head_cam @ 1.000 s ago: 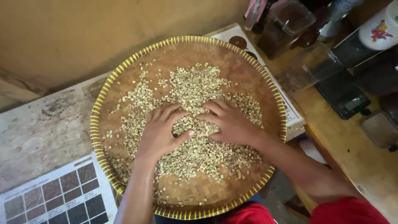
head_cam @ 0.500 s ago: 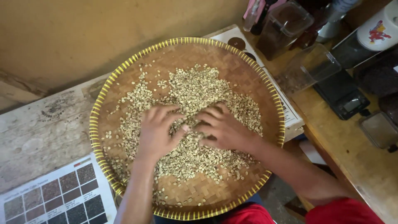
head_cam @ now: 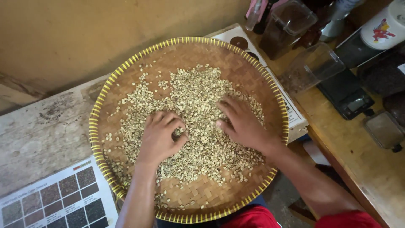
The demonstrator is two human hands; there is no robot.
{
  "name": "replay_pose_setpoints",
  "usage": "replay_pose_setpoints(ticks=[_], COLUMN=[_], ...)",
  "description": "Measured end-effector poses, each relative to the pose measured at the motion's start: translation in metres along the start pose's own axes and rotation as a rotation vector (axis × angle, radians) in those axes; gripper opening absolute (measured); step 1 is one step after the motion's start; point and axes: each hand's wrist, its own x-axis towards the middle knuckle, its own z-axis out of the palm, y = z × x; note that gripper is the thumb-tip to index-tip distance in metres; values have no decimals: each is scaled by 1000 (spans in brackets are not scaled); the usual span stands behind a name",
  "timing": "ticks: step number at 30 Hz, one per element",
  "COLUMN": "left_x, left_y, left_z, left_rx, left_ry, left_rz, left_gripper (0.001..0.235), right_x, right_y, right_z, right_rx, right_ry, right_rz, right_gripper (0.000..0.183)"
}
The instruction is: The person sorts green coffee beans in a large woven basket by hand, picking out unwanted items and discarding them. The hands continuously sift through the beans, occasionally pausing to remove specific pieces.
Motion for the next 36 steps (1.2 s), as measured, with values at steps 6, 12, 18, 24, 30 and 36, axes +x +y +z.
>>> replay_pose_setpoints(ticks=[6,12,18,24,30,36], left_x=[-2,-5,-5,-4,-4,-4], left_y=[-4,-13,-17,-22,-18,-21], left_z=[-4,5,6,11,10,11], left_rx=[-76,-143,-114,-83,-79,-128], left_ry=[32,129,166,210,215,218], left_rz=[-42,-58,-98,-66,-65,-87], left_gripper=[20,20,19,18,16,16], right_x=[-2,-30,-25,-32,-41,-23], right_y=[3,11,-25,-30,-37,21], right_z=[-14,-15,-16,-13,-15,-38], right_rx=[158,-102,149,177,194,29], right_ry=[185,120,-133,-227,-267,228], right_rz=[-33,173,204,30,-77,52], right_gripper=[40,62,70,67,46,40])
